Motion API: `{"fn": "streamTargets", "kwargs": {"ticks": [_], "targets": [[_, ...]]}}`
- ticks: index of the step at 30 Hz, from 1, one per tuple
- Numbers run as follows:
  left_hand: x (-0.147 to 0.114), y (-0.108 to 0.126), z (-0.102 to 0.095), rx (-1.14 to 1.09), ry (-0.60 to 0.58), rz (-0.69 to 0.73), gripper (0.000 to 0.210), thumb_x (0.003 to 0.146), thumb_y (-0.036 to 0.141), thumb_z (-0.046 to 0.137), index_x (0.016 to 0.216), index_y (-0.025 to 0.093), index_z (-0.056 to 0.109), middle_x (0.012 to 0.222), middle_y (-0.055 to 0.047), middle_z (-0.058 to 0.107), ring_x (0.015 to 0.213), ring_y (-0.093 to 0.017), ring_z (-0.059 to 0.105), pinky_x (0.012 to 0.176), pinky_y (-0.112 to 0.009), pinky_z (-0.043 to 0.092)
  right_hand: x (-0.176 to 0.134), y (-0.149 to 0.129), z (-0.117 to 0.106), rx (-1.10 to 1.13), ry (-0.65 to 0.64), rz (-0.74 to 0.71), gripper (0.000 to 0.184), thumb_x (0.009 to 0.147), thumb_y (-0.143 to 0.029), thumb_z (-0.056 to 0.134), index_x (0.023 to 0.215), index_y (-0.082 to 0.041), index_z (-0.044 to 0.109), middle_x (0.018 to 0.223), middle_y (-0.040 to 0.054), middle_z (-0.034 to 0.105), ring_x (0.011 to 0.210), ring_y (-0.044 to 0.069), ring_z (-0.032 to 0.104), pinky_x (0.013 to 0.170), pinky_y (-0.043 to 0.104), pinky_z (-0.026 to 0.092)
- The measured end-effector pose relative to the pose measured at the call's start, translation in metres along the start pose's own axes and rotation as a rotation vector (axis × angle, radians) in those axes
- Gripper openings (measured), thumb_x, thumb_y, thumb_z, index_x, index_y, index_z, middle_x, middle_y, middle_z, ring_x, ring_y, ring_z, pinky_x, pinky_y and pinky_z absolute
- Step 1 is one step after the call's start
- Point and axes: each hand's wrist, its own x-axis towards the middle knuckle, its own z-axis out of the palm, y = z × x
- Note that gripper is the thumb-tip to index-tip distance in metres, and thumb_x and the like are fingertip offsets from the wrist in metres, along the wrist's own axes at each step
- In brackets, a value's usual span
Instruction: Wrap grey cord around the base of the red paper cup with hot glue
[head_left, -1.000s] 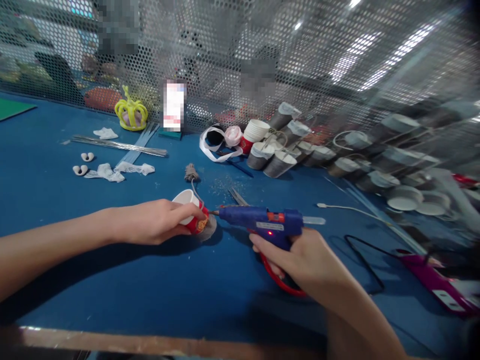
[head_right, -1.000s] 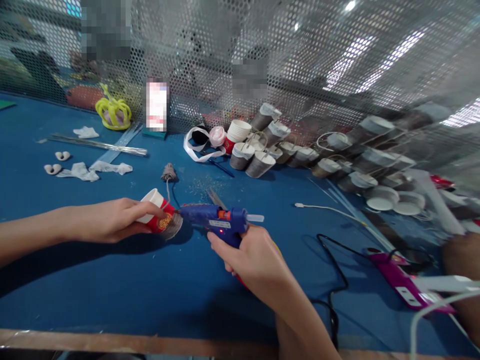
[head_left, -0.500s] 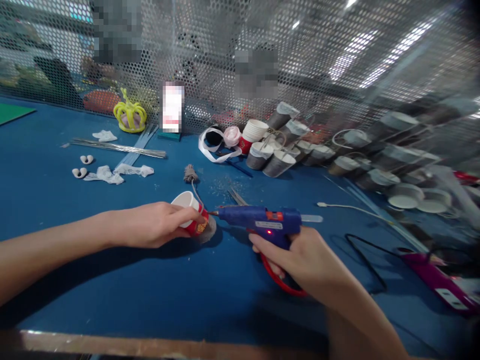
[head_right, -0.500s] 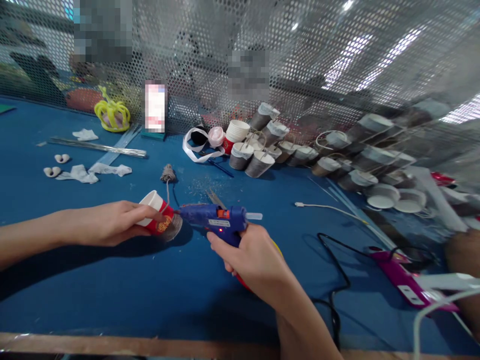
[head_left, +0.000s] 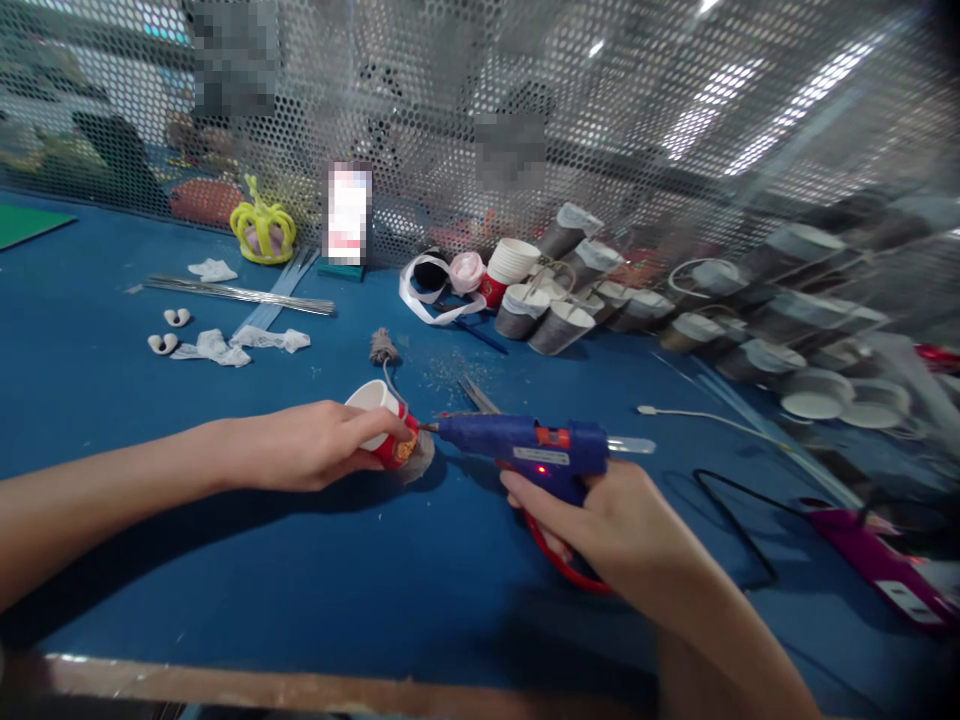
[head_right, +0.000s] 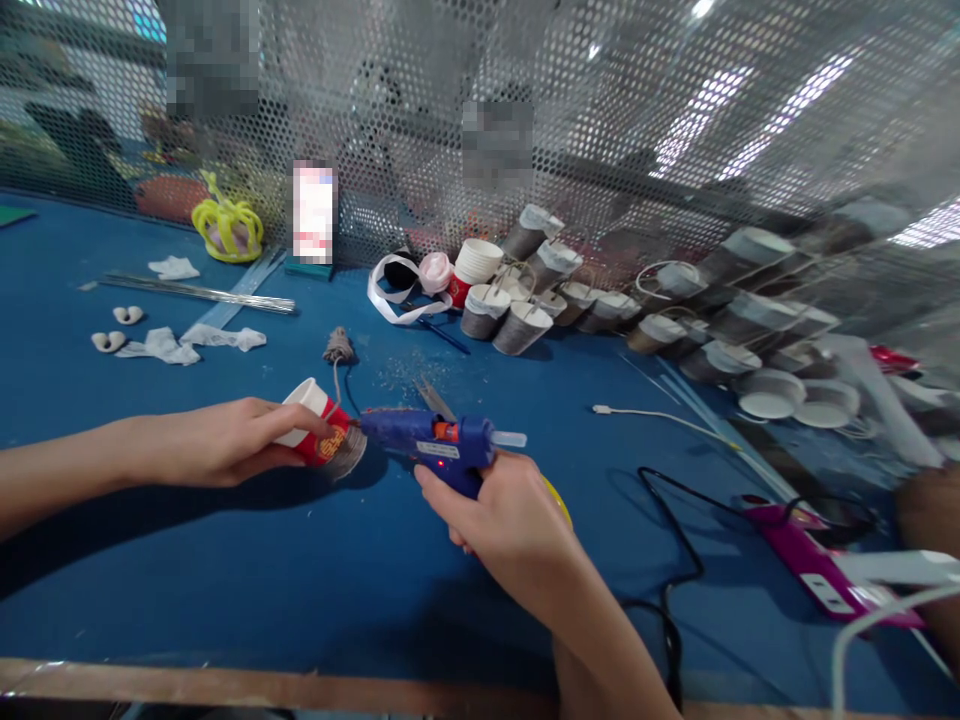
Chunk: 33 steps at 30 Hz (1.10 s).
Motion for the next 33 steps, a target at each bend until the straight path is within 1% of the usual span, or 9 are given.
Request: {"fn": "streamTargets", "kwargs": {"ticks": [3,5,8,13,19,24,28,30,33], "targets": [[-0.001,0.0,0.001,0.003,0.0,-0.006,0.022,0.088,0.01,0.044,0.109,0.015,0.042,0.089,-0.008,0.066,0.069,-0.015,0.062,0.057,-0.02,0.041,0.001,-0.001,0.001,-0.043,0.02,0.01,0.032,0.067,-0.052,0.053,0.052,-0.023,0.052,0.039,0.001,0.057,0.04,0.018,0.056,0.048,0.031,0.044],[-0.001,-0.001,0.001,-0.009,-0.005,-0.011,0.022,0.089,0.01,0.044,0.11,0.015,0.041,0.09,-0.008,0.066,0.07,-0.015,0.062,0.057,-0.019,0.041,0.0,-0.002,0.0,-0.054,0.021,0.018,0.03,0.066,-0.051,0.053,0.054,-0.023,0.053,0.04,0.0009,0.058,0.042,0.019,0.057,0.049,0.032,0.044],[-0.001,-0.002,0.001,-0.026,0.0,-0.007,0.024,0.089,0.01,0.044,0.112,0.015,0.04,0.09,-0.008,0.065,0.071,-0.015,0.062,0.058,-0.019,0.041,-0.002,-0.002,-0.001,-0.041,0.027,0.014,0.029,0.065,-0.049,0.054,0.058,-0.022,0.055,0.039,0.0001,0.056,0.04,0.018,0.055,0.046,0.031,0.042],[-0.001,-0.002,0.001,-0.022,0.005,-0.015,0.024,0.089,0.01,0.044,0.112,0.015,0.04,0.087,-0.008,0.065,0.069,-0.015,0.062,0.055,-0.019,0.04,-0.003,0.003,0.001,0.02,0.022,-0.008,0.029,0.064,-0.049,0.056,0.06,-0.021,0.055,0.036,-0.0008,0.053,0.035,0.016,0.051,0.039,0.029,0.038],[-0.001,-0.003,0.001,-0.009,-0.008,-0.026,0.025,0.089,0.012,0.043,0.114,0.015,0.038,0.089,-0.008,0.065,0.067,-0.015,0.06,0.057,-0.02,0.042,0.0,0.009,0.006,-0.015,0.042,0.006,0.036,0.066,-0.055,0.052,0.058,-0.021,0.057,0.038,-0.0002,0.055,0.037,0.016,0.052,0.043,0.029,0.042],[-0.001,-0.003,0.003,-0.021,0.013,-0.012,0.024,0.089,0.011,0.042,0.113,0.015,0.039,0.085,-0.006,0.064,0.063,-0.013,0.059,0.053,-0.019,0.039,-0.003,0.005,0.003,0.012,0.018,0.008,0.031,0.065,-0.052,0.055,0.058,-0.021,0.055,0.037,-0.0008,0.054,0.036,0.016,0.051,0.04,0.029,0.04],[-0.002,-0.003,0.003,-0.008,0.007,-0.035,0.025,0.09,0.013,0.041,0.114,0.015,0.039,0.088,-0.008,0.065,0.065,-0.015,0.06,0.053,-0.02,0.04,-0.004,0.0,0.002,-0.026,0.056,0.003,0.03,0.065,-0.048,0.056,0.052,-0.022,0.053,0.037,0.0003,0.055,0.036,0.016,0.052,0.042,0.03,0.041],[-0.002,-0.003,0.003,-0.008,0.005,-0.038,0.025,0.09,0.014,0.041,0.114,0.015,0.039,0.089,-0.009,0.065,0.066,-0.016,0.061,0.055,-0.02,0.04,-0.003,0.002,0.003,-0.022,0.062,-0.006,0.03,0.065,-0.049,0.056,0.052,-0.022,0.054,0.038,0.0006,0.056,0.037,0.017,0.053,0.043,0.031,0.042],[-0.002,-0.004,0.004,-0.038,0.018,-0.038,0.024,0.09,0.013,0.04,0.113,0.015,0.04,0.086,-0.007,0.064,0.063,-0.014,0.059,0.052,-0.019,0.038,-0.004,0.008,0.005,0.02,0.061,0.0,0.031,0.065,-0.051,0.058,0.056,-0.022,0.057,0.037,0.0002,0.055,0.036,0.017,0.052,0.039,0.03,0.039]]}}
